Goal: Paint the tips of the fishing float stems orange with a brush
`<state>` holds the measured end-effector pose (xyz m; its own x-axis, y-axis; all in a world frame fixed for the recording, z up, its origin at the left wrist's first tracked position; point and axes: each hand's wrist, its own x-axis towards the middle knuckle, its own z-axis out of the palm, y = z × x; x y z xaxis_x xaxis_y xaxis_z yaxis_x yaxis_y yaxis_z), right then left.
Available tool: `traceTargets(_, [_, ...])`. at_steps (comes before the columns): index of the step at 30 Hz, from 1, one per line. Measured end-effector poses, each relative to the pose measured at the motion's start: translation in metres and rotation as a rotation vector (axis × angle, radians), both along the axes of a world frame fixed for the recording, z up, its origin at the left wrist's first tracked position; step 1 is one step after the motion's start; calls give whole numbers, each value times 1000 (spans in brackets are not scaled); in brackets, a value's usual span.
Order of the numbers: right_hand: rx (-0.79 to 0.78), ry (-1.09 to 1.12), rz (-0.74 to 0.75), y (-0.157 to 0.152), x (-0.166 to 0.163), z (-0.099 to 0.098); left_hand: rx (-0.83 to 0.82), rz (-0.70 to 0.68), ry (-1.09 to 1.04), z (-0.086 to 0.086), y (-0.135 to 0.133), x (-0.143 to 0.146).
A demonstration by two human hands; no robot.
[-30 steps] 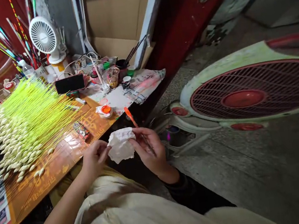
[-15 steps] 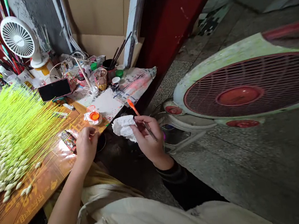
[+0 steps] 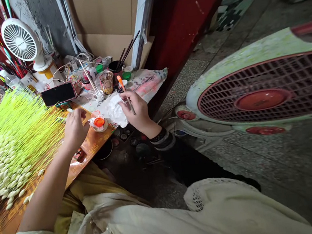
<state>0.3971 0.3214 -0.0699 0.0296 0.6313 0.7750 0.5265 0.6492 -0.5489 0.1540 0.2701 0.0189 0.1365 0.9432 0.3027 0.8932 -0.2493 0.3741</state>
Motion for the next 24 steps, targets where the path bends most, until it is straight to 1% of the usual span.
traceTargets(4, [29, -85, 2, 14, -5, -2, -69, 51, -94, -17, 0, 7])
traceTargets(8, [49, -119, 14, 12, -5, -4, -49, 140, -56, -29, -12, 24])
traceTargets(10, [55, -145, 21, 9, -5, -6, -50, 186, -38, -32, -15, 32])
traceTargets(13, [49, -221, 31, 6, -4, -9, -45, 218, -32, -33, -17, 40])
traceTargets(17, [17, -365, -25, 6, -1, -10, -40, 262, -30, -36, -16, 44])
traceTargets(20, [48, -440, -57, 7, 5, -8, -33, 285, -17, -38, -15, 45])
traceTargets(24, [114, -498, -38, 5, 15, -3, -57, 288, -51, -39, -13, 47])
